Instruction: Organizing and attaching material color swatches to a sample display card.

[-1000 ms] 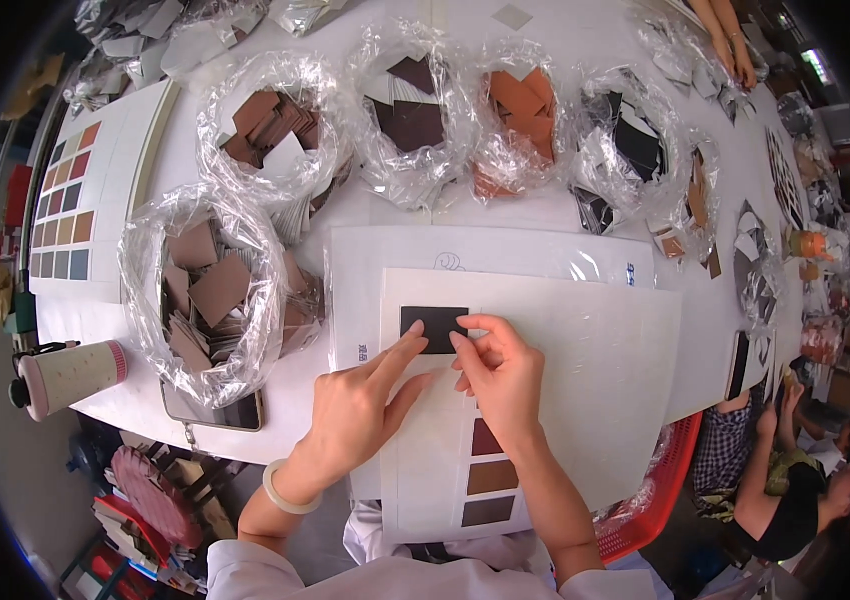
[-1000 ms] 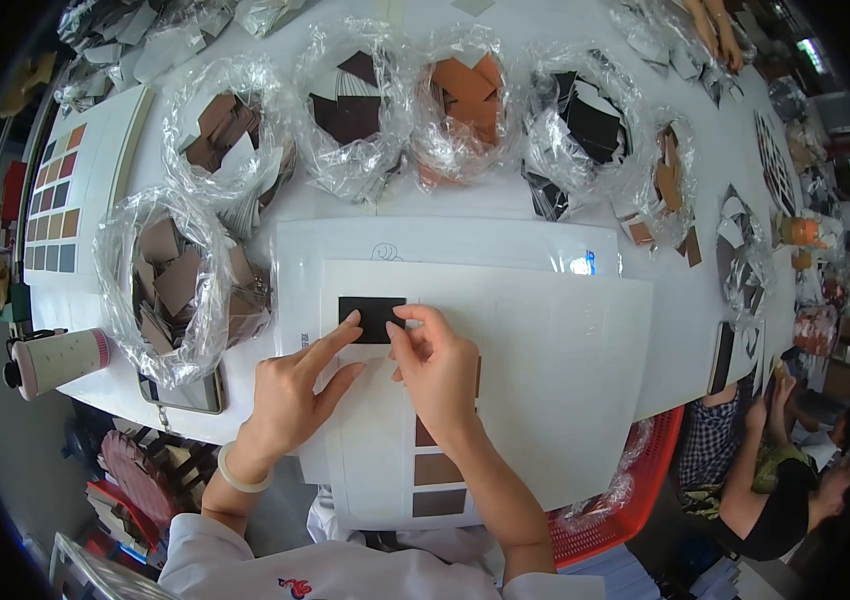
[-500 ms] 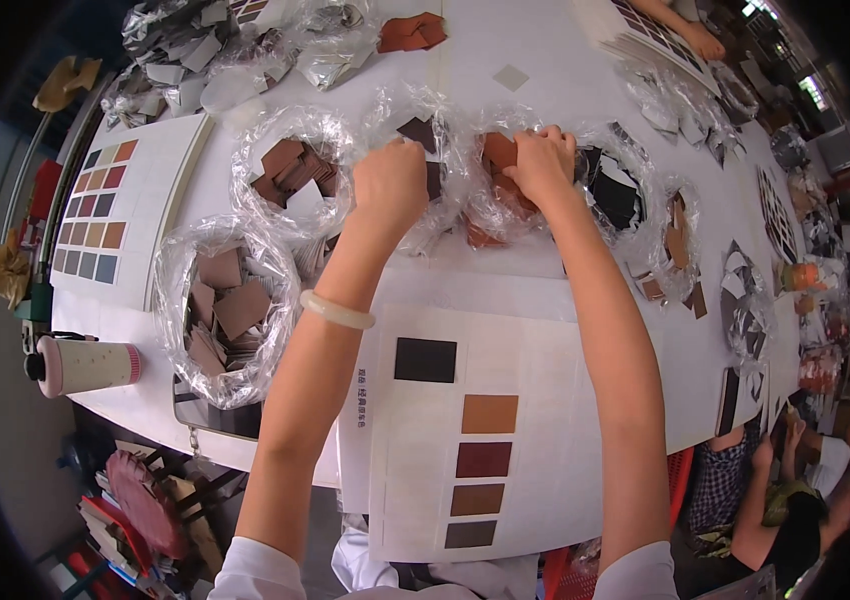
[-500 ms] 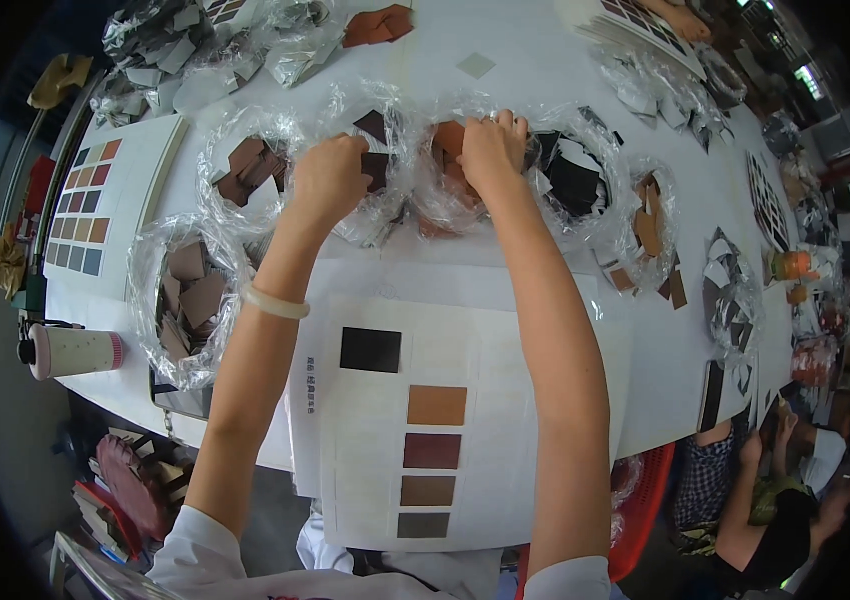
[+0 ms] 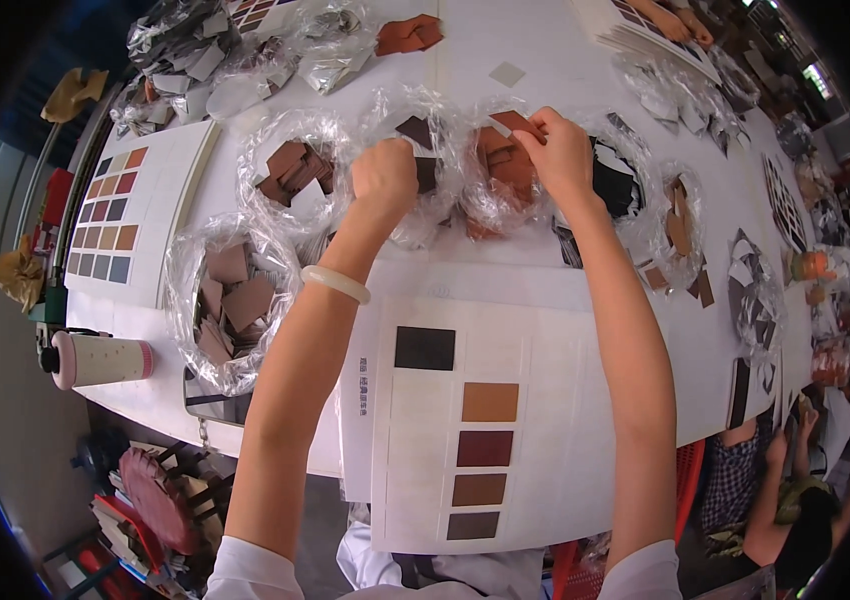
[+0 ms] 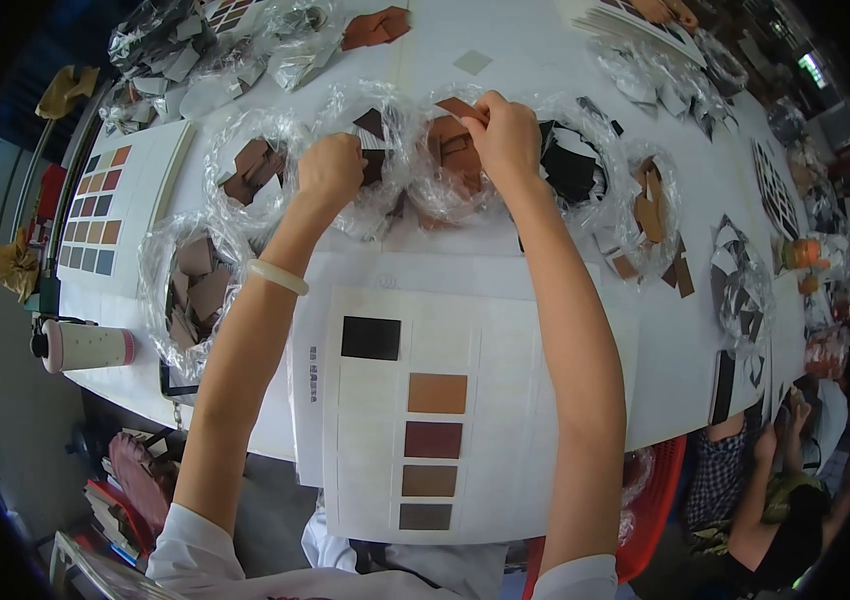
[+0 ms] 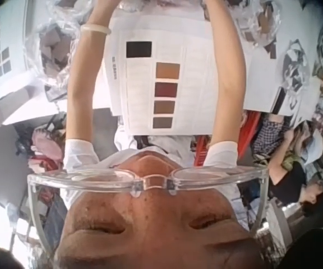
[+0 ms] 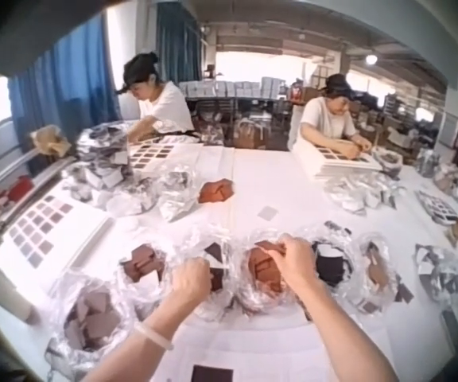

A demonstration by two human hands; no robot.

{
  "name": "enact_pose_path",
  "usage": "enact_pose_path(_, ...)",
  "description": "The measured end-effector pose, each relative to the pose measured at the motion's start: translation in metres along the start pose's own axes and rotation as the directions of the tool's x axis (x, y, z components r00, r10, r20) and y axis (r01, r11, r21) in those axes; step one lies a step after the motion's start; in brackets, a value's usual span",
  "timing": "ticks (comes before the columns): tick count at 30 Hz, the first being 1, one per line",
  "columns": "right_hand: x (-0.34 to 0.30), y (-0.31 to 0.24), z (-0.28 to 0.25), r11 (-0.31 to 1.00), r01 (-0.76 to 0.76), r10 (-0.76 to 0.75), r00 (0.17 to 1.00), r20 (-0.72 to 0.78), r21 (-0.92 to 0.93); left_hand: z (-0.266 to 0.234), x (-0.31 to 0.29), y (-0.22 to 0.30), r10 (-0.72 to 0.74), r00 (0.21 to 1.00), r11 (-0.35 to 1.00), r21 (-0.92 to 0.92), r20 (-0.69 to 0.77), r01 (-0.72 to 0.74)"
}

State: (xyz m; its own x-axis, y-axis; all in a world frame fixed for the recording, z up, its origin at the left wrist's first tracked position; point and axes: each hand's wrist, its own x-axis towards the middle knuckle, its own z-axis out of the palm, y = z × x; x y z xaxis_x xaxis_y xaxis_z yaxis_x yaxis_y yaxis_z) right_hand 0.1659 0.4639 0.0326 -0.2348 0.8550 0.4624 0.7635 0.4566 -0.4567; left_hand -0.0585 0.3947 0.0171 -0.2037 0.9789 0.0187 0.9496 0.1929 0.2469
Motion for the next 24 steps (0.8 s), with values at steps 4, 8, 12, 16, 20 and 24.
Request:
enact_pose_path(4,-0.034,-0.032,-0.034,0.994,0.027,-0.018,0.996,-0.092,0.106,-0.003,-0.001,-0.008,0.048,0.994,0.999,0.001,-0.097,-0.048)
enact_pose_path(8,-0.075,-0.054,-0.065,0.940,-0.001,0.055,0.987,-0.148,0.340,-0.004,0.001,-0.007,0.044,0.994,0.998,-0.029,-0.100,-0.047)
enact_pose_path(12,-0.110,-0.061,-0.073,0.898,-0.071,0.135,0.984,-0.119,0.434,-0.002,0.000,0.000,0.067,0.998,0.998,0.013,-0.001,-0.067)
enact_pose_path(16,-0.144,-0.063,-0.084,0.908,-0.080,0.145,0.981,-0.128,0.411,0.004,0.007,-0.002,-0.037,0.999,0.998,-0.060,-0.023,0.035)
enact_pose_path(20,-0.181,-0.058,-0.095,0.777,-0.305,0.357,0.934,0.014,0.551,0.004,0.008,-0.011,-0.034,0.999,0.994,-0.100,-0.017,0.033)
enact_pose_path(24,-0.212,-0.071,-0.110,0.599,-0.489,0.475,0.855,0.210,0.634,0.005,0.009,-0.012,0.001,0.996,0.996,-0.086,-0.085,-0.009)
